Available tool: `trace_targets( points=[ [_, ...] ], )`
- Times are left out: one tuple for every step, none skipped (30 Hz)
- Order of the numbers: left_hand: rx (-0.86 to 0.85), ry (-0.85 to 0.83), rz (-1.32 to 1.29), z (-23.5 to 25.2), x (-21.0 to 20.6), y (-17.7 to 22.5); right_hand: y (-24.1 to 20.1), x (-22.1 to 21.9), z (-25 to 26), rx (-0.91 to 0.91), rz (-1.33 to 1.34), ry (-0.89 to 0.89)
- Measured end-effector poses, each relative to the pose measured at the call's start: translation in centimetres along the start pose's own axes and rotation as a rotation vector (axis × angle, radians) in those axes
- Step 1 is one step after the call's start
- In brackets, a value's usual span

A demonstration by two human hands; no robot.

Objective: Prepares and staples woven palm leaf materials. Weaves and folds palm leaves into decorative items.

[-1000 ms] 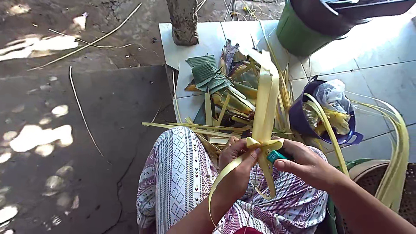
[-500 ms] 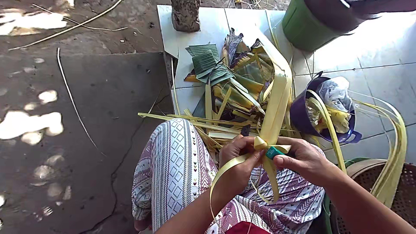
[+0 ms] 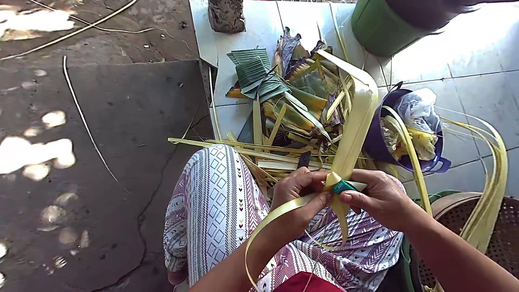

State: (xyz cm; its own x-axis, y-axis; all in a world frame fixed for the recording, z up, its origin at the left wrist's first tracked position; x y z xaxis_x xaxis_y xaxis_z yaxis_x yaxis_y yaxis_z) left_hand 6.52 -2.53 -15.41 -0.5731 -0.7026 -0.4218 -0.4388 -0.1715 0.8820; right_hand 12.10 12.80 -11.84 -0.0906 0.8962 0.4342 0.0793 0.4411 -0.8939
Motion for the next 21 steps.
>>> trace_targets(
  points=[
    [0.012, 0.001, -0.006, 0.0, 0.0, -0.1, 0.0, -0.1, 0.0, -0.007, -0.003, -0.007],
    [0.030, 0.012, -0.018, 0.0, 0.1, -0.3, 0.1, -0.1, 0.1, -0.018, 0.006, -0.026],
    [0.053, 0.034, -0.035, 0.0, 0.2, -0.5, 0.3, -0.2, 0.3, -0.030, 0.029, -0.062],
    [0.081, 0.070, -0.058, 0.1, 0.4, -0.6, 0.4, -0.2, 0.4, -0.039, 0.069, -0.116],
    [0.116, 0.118, -0.086, 0.2, 0.6, -0.6, 0.6, -0.2, 0.5, -0.041, 0.132, -0.175],
    [0.150, 0.169, -0.122, 0.2, 1.0, -0.5, 0.9, -0.1, 0.7, -0.044, 0.221, -0.212],
    [0.176, 0.218, -0.158, 0.4, 1.6, -0.3, 1.4, 0.1, 0.9, -0.066, 0.301, -0.213],
    [0.191, 0.261, -0.191, 0.5, 2.2, -0.1, 2.2, 0.5, 1.2, -0.108, 0.336, -0.174],
    [0.204, 0.301, -0.210, 0.7, 2.9, 0.2, 3.3, 1.1, 1.6, -0.164, 0.303, -0.117],
    [0.215, 0.337, -0.214, 0.8, 3.6, 0.6, 4.5, 1.6, 2.2, -0.230, 0.187, -0.083],
    [0.226, 0.372, -0.211, 1.0, 4.2, 0.9, 6.1, 2.0, 3.0, -0.308, 0.016, -0.090],
    [0.235, 0.412, -0.213, 1.2, 4.8, 1.3, 7.7, 2.1, 3.7, -0.392, -0.153, -0.112],
    [0.246, 0.451, -0.218, 1.4, 5.3, 1.6, 9.5, 1.9, 4.4, -0.463, -0.285, -0.144],
    [0.262, 0.479, -0.216, 1.7, 5.8, 1.9, 11.1, 1.4, 5.0, -0.511, -0.392, -0.192],
    [0.271, 0.497, -0.201, 1.9, 6.3, 2.4, 12.4, 0.8, 5.5, -0.547, -0.470, -0.248],
    [0.269, 0.493, -0.177, 2.1, 6.7, 2.9, 13.4, 0.3, 5.9, -0.570, -0.525, -0.305],
    [0.254, 0.476, -0.135, 2.3, 7.2, 3.4, 14.0, 0.1, 6.1, -0.581, -0.565, -0.348],
    [0.234, 0.442, -0.066, 2.5, 7.6, 4.0, 13.9, 0.1, 6.3, -0.573, -0.585, -0.356],
    [0.213, 0.396, 0.038, 2.6, 8.0, 4.7, 12.5, 0.5, 6.5, -0.513, -0.592, -0.297],
    [0.200, 0.344, 0.171, 2.7, 8.2, 5.4, 10.0, 1.3, 6.6, -0.374, -0.587, -0.162],
    [0.198, 0.289, 0.314, 2.7, 8.2, 6.2, 6.7, 2.1, 6.6, -0.170, -0.586, 0.001]
  ],
)
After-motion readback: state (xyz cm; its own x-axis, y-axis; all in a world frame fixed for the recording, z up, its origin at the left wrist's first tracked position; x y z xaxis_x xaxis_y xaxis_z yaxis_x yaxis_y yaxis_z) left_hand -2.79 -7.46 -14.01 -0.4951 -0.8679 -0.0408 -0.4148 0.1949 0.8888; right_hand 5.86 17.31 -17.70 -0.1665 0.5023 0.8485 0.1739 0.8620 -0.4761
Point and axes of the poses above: each hand's wrist, its own z-axis towards the middle knuckle, its own x-axis out of the back of the hand, y = z × x, the point moved 6 cm from there along z, towards the middle knuckle, and after that the axes turned 11 degrees about x, right-handed, at the moved point
